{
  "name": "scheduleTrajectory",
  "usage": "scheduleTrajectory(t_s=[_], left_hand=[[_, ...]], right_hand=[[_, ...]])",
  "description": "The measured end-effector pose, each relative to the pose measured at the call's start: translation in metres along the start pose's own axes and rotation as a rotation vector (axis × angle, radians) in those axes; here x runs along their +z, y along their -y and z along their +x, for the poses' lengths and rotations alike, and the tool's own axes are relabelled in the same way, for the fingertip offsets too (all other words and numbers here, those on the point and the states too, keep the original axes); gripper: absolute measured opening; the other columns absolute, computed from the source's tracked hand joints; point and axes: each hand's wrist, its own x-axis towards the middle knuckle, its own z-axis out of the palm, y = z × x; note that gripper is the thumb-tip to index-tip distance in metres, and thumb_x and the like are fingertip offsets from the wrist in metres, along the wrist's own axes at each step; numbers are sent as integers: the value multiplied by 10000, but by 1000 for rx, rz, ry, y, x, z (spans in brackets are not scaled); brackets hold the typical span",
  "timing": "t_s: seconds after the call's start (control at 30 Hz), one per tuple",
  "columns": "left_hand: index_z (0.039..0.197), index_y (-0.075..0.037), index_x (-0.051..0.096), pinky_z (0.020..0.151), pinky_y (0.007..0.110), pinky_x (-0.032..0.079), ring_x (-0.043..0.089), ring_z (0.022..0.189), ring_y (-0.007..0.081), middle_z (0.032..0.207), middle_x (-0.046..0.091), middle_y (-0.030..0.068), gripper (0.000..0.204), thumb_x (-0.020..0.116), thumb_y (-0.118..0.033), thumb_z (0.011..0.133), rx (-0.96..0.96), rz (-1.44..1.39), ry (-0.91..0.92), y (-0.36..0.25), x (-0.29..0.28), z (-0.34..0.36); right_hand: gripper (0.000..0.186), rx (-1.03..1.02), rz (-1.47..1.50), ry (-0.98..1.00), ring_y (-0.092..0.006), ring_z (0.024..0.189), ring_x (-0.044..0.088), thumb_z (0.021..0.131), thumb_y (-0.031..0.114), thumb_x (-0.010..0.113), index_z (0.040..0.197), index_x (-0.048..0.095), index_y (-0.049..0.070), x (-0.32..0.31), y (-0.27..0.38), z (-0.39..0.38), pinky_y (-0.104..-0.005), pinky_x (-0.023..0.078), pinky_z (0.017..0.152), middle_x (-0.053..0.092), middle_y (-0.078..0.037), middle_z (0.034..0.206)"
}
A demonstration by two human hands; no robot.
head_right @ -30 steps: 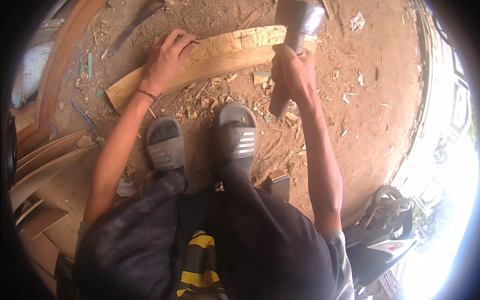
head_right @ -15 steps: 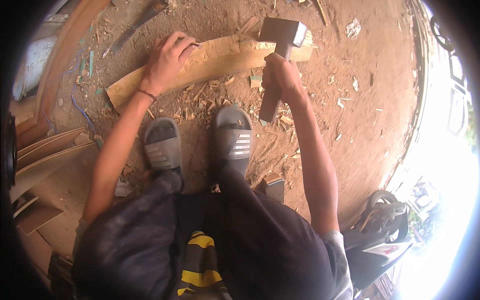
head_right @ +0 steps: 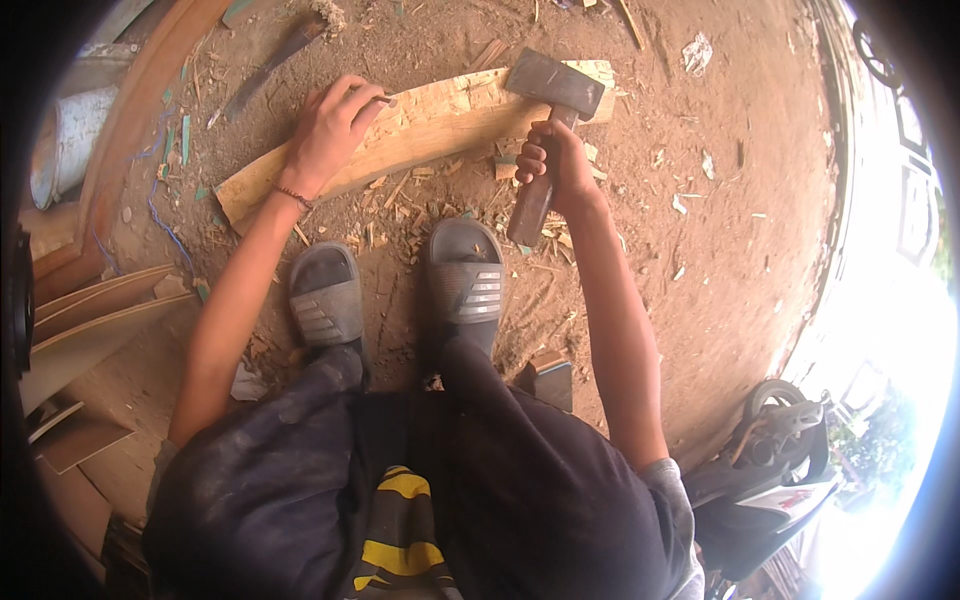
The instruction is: The person uses a small axe to repeatedly strike and shape a piece of wood placed on the ground. They hold the wood steady with one hand while striking with the other, removing wood chips and gradually refining the surface.
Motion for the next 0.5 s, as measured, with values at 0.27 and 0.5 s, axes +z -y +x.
scheduleTrajectory(t_s=[0.27,0.5], left_hand=[[1006,-116,665,774,365,459,613,829,253,973,621,23,147,646,-194,883,-34,14,45,-1,-1,1],[990,-131,663,782,371,436,634,832,202,947,617,16,151,646,-251,900,-10,35,15,-1,0,1]], right_hand=[[196,-2,17,-186,-56,459,362,932,189,532,769,434,144,36,28,-15,-238,360,441,358,71,578],[158,-340,-733,-421,-112,484,517,855,174,643,779,555,66,84,56,-45,-280,455,464,548,-37,611]])
